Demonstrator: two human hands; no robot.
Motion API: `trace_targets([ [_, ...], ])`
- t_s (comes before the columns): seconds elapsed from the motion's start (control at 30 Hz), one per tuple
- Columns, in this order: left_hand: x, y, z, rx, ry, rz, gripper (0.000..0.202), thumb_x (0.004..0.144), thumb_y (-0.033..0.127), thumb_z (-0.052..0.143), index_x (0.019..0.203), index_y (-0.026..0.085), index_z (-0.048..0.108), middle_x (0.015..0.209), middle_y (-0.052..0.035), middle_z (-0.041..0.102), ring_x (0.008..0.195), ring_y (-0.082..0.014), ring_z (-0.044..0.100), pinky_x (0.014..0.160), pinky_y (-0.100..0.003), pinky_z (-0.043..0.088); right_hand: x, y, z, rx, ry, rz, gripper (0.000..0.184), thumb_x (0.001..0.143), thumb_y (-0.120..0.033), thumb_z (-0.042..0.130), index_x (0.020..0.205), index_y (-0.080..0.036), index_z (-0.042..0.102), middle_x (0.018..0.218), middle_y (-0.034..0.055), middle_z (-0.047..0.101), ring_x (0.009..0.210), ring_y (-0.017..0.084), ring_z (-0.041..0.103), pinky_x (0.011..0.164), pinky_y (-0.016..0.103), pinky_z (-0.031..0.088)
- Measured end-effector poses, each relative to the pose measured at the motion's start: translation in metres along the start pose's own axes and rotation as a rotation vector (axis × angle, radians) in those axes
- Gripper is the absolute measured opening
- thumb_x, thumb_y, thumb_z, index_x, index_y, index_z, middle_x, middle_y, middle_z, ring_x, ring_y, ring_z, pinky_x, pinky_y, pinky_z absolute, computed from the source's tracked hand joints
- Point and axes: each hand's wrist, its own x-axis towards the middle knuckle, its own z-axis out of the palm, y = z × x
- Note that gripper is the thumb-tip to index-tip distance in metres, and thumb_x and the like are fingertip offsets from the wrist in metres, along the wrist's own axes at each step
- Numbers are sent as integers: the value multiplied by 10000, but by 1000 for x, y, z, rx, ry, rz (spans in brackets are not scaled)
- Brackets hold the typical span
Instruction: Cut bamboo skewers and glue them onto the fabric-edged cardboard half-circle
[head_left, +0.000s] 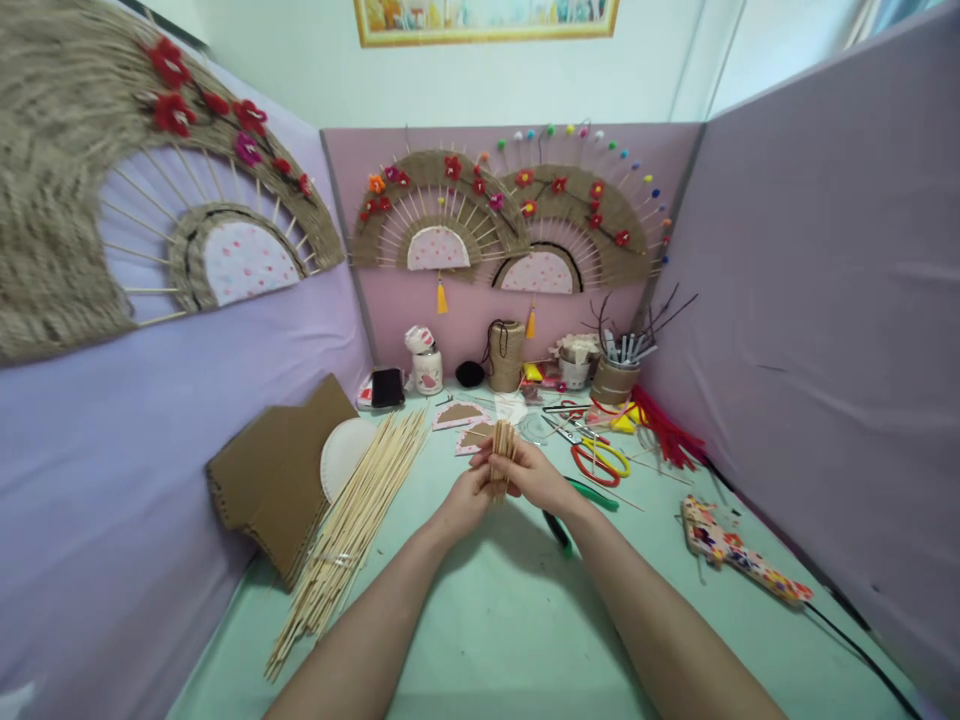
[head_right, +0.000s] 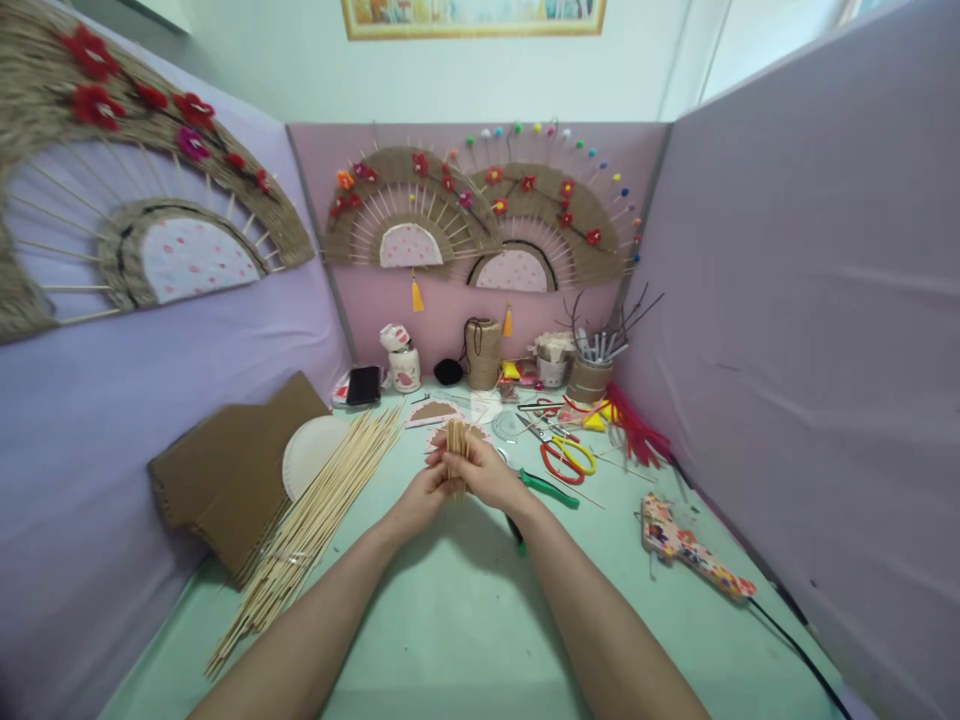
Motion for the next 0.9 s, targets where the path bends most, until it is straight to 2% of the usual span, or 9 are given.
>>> trace_targets([
  [0.07,-1,2,1,-39,1,27,257,769,382,598,852,143,648,864,-78,686,850,-236,610,797,-351,462,-3,-2,1,-17,19,-23,429,805,-448,603,1151,-211,518,1041,78,678,806,170,636,592,258,479],
  [0.13,-1,1,2,-89,0,40,279,757,404,615,848,141,632,853,-76,684,832,-232,614,792,-349,463,-4,-3,2,-33,45,-27,422,821,-442,578,1173,-216,522,1060,75,674,760,159,630,562,249,469],
  [0.33,1,-9,6,-124,-44,27,220,732,340,628,829,144,602,797,-75,686,803,-226,626,795,-360,472,-4,1,9,-32,62,-26,380,830,-438,545,1110,-182,551,968,69,689,830,167,632,680,275,499],
  [0.47,-2,-6,6,-77,-112,17,162,749,296,592,792,144,630,812,-82,696,843,-235,636,837,-370,467,-7,-4,10,-26,8,27,394,800,-420,606,1113,-186,563,921,55,695,763,162,633,575,247,486],
  [0.6,-9,2,6,33,-179,9,196,769,285,563,778,130,682,850,-94,703,910,-245,630,884,-367,447,-13,-8,8,-15,-62,67,320,794,-443,618,974,-179,635,897,55,708,743,164,643,581,258,498],
  [0.73,-9,-2,9,-6,-158,-5,201,748,283,574,769,119,688,826,-95,704,861,-241,632,828,-357,458,-13,-7,9,-10,-67,41,301,791,-458,618,885,-174,651,891,59,714,830,184,656,708,309,520],
  [0.9,-2,-14,12,-32,-93,26,168,724,279,582,744,122,638,757,-71,687,739,-200,616,736,-324,455,-10,-1,8,9,66,-31,382,779,-432,646,1074,-196,589,988,66,708,913,181,648,775,309,507],
])
